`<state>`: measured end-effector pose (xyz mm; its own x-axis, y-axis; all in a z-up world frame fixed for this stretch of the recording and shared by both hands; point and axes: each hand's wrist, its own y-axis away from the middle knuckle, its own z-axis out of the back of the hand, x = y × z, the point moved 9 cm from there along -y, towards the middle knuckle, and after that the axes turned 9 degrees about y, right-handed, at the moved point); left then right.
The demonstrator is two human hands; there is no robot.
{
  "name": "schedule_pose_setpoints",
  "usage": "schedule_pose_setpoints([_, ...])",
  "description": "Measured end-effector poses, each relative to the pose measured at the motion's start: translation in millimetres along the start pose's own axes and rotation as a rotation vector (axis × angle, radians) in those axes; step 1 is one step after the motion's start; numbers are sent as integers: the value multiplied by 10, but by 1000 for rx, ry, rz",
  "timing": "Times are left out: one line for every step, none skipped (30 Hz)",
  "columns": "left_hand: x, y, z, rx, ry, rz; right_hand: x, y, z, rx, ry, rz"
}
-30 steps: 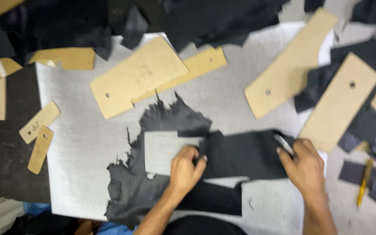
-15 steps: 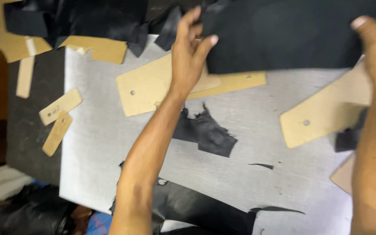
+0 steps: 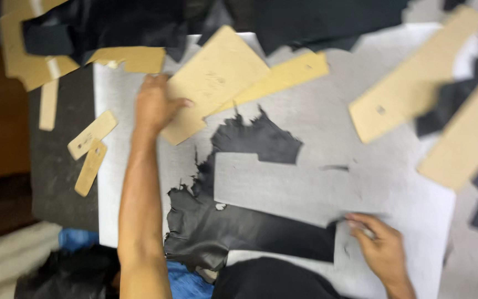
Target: The person uses a utility knife to cut black leather pieces on a table, following the outlines of cardboard templates. They repeatedly position templates, cut along the edges, and remove the cut leather pieces.
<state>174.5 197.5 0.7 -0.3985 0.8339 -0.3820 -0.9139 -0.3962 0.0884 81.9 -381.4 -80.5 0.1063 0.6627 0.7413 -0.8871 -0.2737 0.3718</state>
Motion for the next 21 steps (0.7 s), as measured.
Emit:
schedule_pose_setpoints([32,140,79,24,138,51,-44,213,-125,15,-32,-70])
schedule_pose_setpoints([-81,320,193,-25,183,-51,-65,405,-246,29,-67,-139])
schedule_pose_setpoints([-187,528,309,-86,231,-150,31,514,-297,-21,-102,-90])
schedule_pose_setpoints([-207,683,186,-46,559,-73,138,619,-357,-73,-133,-40])
schedule_pose_setpoints([-215,971,-16,4,877,37,240,742,-409,-101,-157,16])
schedule_pose_setpoints([-361,1282,-228,77,1056,35,294,847,-475,-122,-227,32])
schedule_pose_setpoints([-584,1571,-489,166,1232,28,348,945,-562,-156,-300,46])
schedule_pose_setpoints([-837,1880,-803,254,1367,70,391,1079,-634,-191,-372,62])
schedule_pose_setpoints([-1121,2178,-1093,407,1368,62,409,1276,-731,-247,-433,52])
schedule_pose_setpoints([-1492,2467,-1361,531,1627,58,411,1448,-823,-305,-493,46])
schedule_pose_setpoints([-1796,2792,-1577,657,1605,33,391,1623,-870,-368,-547,43])
schedule_pose_setpoints([-2047,3064,-1751,781,1576,6,216,1830,-908,-477,-619,-101])
schedule_pose_setpoints([-2197,3285,-1886,912,1554,-3,31,2102,-1000,-578,-701,-256])
schedule_pose_setpoints([-2334,3491,-2014,1042,1526,-12,-169,2386,-1108,-676,-788,-409])
schedule_pose_setpoints([-2403,3723,-2099,1179,1489,-19,-296,2672,-1154,-776,-794,-446])
schedule_pose_setpoints([-2378,3882,-2133,1249,1402,-53,-451,2979,-1176,-877,-797,-484])
schedule_pose_setpoints([-2328,3977,-2154,1302,1317,-89,-609,3297,-1188,-966,-796,-517])
schedule_pose_setpoints([-2269,4059,-2167,1353,1233,-128,-800,3681,-1263,-1080,-834,-619])
schedule_pose_setpoints([-2172,4095,-2172,1376,1149,-155,-1016,4007,-1316,-1178,-870,-702])
schedule_pose_setpoints([-2070,4116,-2173,1395,1065,-184,-1177,4324,-1327,-1309,-911,-663])
schedule_pose_setpoints([-1938,4119,-2139,1377,1028,-187,-1349,4624,-1342,-1407,-951,-620])
